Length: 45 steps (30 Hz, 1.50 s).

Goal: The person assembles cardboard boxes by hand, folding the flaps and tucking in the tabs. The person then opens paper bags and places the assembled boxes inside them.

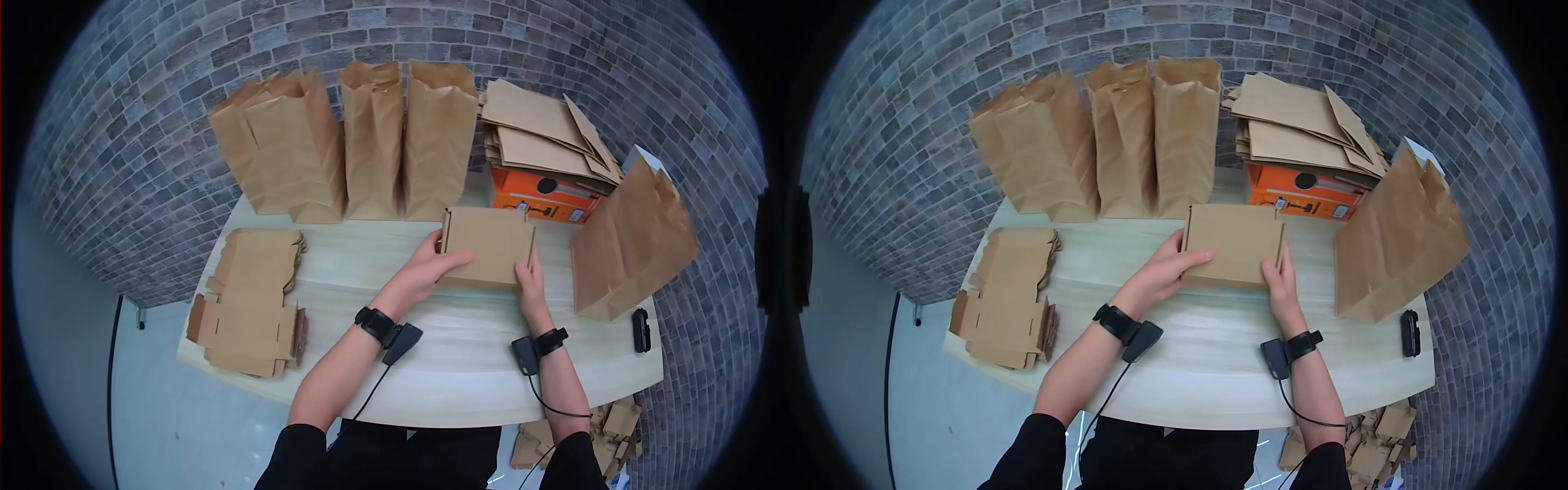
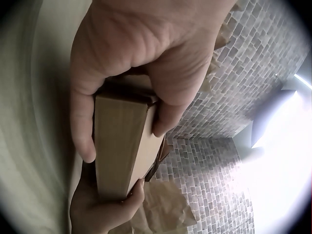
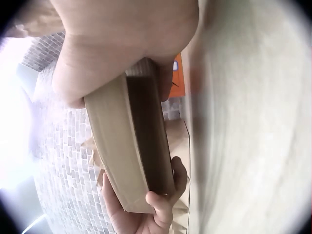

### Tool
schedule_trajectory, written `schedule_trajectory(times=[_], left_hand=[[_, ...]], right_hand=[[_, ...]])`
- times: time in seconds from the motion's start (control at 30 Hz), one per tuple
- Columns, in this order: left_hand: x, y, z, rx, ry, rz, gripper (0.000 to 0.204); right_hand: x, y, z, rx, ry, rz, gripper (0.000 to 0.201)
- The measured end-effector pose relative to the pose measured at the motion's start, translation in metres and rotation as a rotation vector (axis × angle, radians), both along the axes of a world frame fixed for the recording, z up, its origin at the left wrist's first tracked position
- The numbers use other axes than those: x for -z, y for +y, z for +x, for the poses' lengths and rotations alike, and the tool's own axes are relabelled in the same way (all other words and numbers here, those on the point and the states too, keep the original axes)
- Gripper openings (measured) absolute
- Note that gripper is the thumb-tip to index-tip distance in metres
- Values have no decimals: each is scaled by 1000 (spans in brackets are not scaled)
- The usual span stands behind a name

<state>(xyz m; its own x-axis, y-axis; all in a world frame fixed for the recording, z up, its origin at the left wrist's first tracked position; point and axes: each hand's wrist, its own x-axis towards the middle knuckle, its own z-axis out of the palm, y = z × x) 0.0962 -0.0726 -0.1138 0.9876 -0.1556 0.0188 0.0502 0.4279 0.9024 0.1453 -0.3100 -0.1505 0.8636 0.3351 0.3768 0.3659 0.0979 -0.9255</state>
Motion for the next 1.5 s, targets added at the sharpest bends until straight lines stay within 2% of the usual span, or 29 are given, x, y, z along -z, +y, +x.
schedule_trajectory(times=[0.1,0.23,0.3,0.33,0.43,0.5,0.63,0.7,0.73,0.8,0.9,1.23,1.33,1.4,1.47,1.5], left_hand=[[10,22,-14,-118,-37,83,75],[31,31,-26,-136,-39,120,72],[37,26,-26,-194,-71,255,70],[36,26,-26,-159,-83,235,70],[38,23,-24,-82,-104,237,77],[39,22,-26,-195,-173,215,89],[28,22,-35,-251,-276,327,102],[22,23,-36,-200,-400,479,98],[23,27,-35,-205,-388,485,98],[27,31,-34,-189,-464,614,95],[33,33,-34,-177,-420,758,93],[43,34,-32,-133,-545,770,97],[42,34,-31,-199,-594,762,96],[40,32,-34,-188,-502,634,91],[35,34,-34,-203,-478,674,92],[35,34,-34,-197,-458,719,93]], right_hand=[[-9,11,-12,-85,25,-74,70],[-8,14,-13,-125,-13,-115,70],[-2,16,-12,-151,19,-9,68],[2,13,-11,-113,11,-27,68],[5,7,-11,-117,90,-68,66],[3,13,-13,-142,103,-52,61],[-6,21,-25,-153,187,-26,63],[-13,20,-27,-87,50,-203,74],[-15,18,-26,-97,59,-199,74],[-18,14,-21,-72,-60,-358,87],[-16,15,-20,-56,-40,-421,91],[-14,8,-15,-131,-49,-505,98],[-36,-8,-11,-242,-41,-599,96],[-63,-28,-10,-148,141,-455,74],[-95,-51,21,0,-50,-633,49],[-119,-42,28,72,-161,-564,39]])
